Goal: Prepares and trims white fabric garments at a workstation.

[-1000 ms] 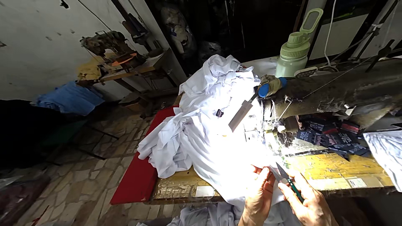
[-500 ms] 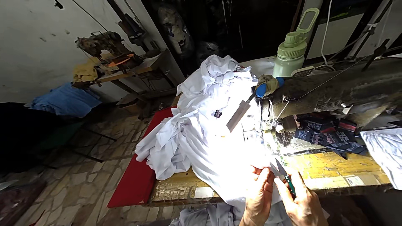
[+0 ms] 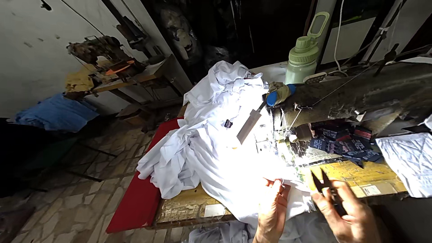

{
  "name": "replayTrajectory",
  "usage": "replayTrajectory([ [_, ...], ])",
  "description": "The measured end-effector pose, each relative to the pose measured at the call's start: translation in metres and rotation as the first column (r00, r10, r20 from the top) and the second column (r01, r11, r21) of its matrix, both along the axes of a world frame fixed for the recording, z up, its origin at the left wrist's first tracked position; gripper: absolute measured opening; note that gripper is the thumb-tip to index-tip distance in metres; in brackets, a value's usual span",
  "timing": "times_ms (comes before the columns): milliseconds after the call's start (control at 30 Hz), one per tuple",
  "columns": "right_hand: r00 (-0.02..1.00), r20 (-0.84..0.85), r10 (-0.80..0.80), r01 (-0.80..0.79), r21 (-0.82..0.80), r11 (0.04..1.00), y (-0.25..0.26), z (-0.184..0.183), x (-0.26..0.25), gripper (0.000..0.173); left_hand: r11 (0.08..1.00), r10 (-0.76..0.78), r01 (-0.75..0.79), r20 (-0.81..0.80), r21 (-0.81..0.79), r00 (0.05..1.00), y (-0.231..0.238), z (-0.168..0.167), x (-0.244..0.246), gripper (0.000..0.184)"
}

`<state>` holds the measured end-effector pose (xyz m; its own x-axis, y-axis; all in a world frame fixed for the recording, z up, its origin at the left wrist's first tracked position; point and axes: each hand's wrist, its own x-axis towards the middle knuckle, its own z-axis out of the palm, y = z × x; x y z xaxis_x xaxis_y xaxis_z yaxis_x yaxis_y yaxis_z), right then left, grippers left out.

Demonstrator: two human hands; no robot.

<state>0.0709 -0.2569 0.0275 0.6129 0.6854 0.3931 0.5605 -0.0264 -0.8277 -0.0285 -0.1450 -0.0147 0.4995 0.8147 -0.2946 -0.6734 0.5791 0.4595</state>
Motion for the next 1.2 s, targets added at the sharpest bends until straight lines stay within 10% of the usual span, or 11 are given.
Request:
replayTrajectory([
  [267,0.997,0.069,0.03,-0.017,-0.186,0.982,0.002,-0.017,-0.01,0.035,1.0,-0.011,0.011,0.044,0.0,0.999,0.0,-0.001,-0.004,0.015],
  [567,0.998,0.044,0.037,-0.044,0.15,0.988,0.019,-0.036,0.002,0.015,1.0,0.0,0.0,0.015,0.013,1.0,-0.001,0.002,-0.002,0.016],
  [833,0.888,0.457,-0.04,0.065,-0.04,0.997,0.042,-0.059,0.005,0.03,0.946,0.001,0.096,-0.3,0.31,0.954,-0.002,0.009,-0.007,0.019],
  [1000,0.972,-0.215,0.098,-0.099,0.004,0.995,0.048,-0.035,0.009,0.023,0.47,0.392,0.334,-0.533,0.817,0.75,0.022,-0.005,-0.018,0.035],
  [1200,0.594,-0.802,0.055,-0.025,0.05,0.998,0.05,-0.028,0.011,0.004,0.439,0.409,0.316,-0.501,0.841,0.763,0.024,-0.007,-0.022,0.021],
])
